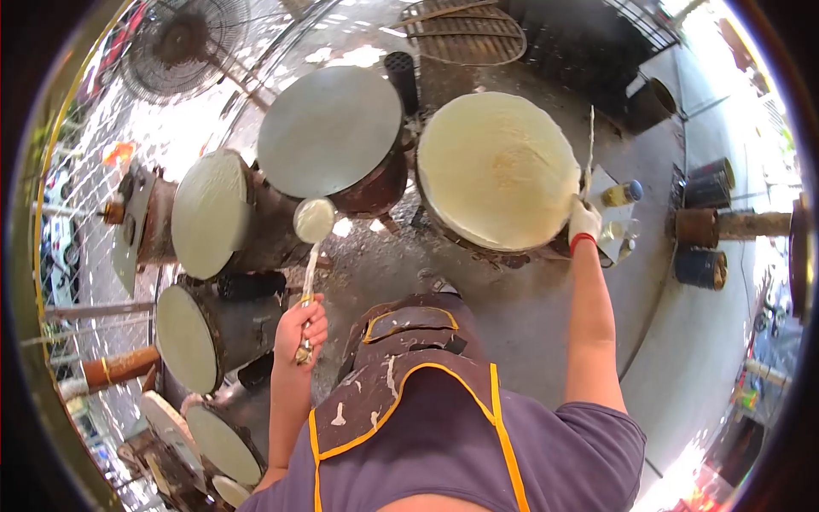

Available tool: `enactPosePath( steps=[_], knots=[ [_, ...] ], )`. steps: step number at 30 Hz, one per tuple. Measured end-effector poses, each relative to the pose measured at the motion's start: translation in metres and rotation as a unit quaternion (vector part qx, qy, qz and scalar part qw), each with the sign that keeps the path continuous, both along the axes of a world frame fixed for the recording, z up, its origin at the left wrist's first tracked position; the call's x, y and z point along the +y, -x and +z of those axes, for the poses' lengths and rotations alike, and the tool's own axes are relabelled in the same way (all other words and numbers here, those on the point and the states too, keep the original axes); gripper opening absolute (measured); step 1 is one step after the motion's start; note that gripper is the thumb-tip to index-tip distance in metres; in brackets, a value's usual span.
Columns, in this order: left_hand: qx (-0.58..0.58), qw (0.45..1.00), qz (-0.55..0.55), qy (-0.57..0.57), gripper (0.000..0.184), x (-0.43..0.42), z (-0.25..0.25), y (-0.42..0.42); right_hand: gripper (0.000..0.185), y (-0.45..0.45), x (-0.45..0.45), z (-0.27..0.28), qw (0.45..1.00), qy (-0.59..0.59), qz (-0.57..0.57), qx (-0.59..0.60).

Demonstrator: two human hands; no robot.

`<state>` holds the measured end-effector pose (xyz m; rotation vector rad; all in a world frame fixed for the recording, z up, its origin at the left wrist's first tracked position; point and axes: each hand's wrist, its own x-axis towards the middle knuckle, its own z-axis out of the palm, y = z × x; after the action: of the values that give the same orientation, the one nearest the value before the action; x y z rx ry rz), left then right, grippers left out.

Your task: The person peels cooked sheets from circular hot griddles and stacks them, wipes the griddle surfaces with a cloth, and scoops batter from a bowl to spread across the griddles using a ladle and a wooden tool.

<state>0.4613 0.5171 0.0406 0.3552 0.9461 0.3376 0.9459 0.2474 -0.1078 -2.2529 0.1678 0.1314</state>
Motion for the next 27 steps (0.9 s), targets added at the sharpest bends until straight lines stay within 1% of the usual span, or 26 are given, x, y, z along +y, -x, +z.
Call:
enactPosePath(
  steps=[2,4,5,6,7,9,10,12,15,18,19,21,23,26,27],
  knots=[
    [-0.003,1.0,-0.001,-0.004,0.018,-0.004,0.0,0.004,0.037,0.02,0.008,0.026,0.989,0.115,-0.022,-0.094],
    [-0.001,1.0,0.0,-0.006,0.018,-0.008,-0.001,0.008,0.03,0.047,0.03,0.034,0.995,0.028,0.045,-0.086],
    [0.003,1.0,0.006,-0.01,0.019,-0.01,-0.002,0.009,0.025,0.066,0.05,0.034,0.988,0.038,0.128,-0.078],
    [0.009,1.0,0.015,-0.008,0.019,-0.012,-0.001,0.01,0.029,0.083,0.07,0.026,0.967,0.044,0.234,-0.091],
    [0.014,1.0,0.023,-0.006,0.019,-0.013,0.001,0.01,0.034,0.1,0.09,0.019,0.935,0.05,0.335,-0.104],
    [0.02,0.999,0.033,-0.008,0.019,-0.016,0.002,0.012,0.052,0.147,0.133,0.053,0.886,0.143,0.418,-0.139],
    [0.024,0.999,0.035,-0.011,0.019,-0.018,0.002,0.016,0.07,0.159,0.149,0.059,0.86,0.216,0.443,-0.131],
    [0.019,0.999,0.044,-0.008,0.019,-0.02,-0.001,0.026,0.078,0.171,0.169,0.055,0.837,0.265,0.465,-0.115],
    [0.005,0.997,0.07,0.011,0.017,-0.023,-0.007,0.042,0.066,0.169,0.175,0.048,0.842,0.285,0.438,-0.134],
    [0.011,0.996,0.087,0.011,0.016,-0.027,-0.009,0.053,0.055,0.165,0.174,0.023,0.828,0.269,0.46,-0.173],
    [0.013,0.995,0.094,0.012,0.016,-0.028,-0.01,0.057,0.039,0.164,0.175,0.02,0.819,0.273,0.457,-0.213],
    [0.015,0.994,0.107,0.012,0.015,-0.028,-0.01,0.062,0.031,0.161,0.179,0.022,0.805,0.291,0.468,-0.221],
    [0.011,0.993,0.114,0.015,0.015,-0.027,-0.013,0.069,0.024,0.161,0.183,0.036,0.795,0.296,0.476,-0.232],
    [0.012,0.993,0.121,0.013,0.015,-0.026,-0.018,0.08,0.023,0.133,0.179,0.037,0.801,0.293,0.46,-0.245],
    [0.012,0.992,0.122,0.012,0.015,-0.026,-0.019,0.083,0.023,0.125,0.179,0.049,0.81,0.273,0.462,-0.238]
  ],
)
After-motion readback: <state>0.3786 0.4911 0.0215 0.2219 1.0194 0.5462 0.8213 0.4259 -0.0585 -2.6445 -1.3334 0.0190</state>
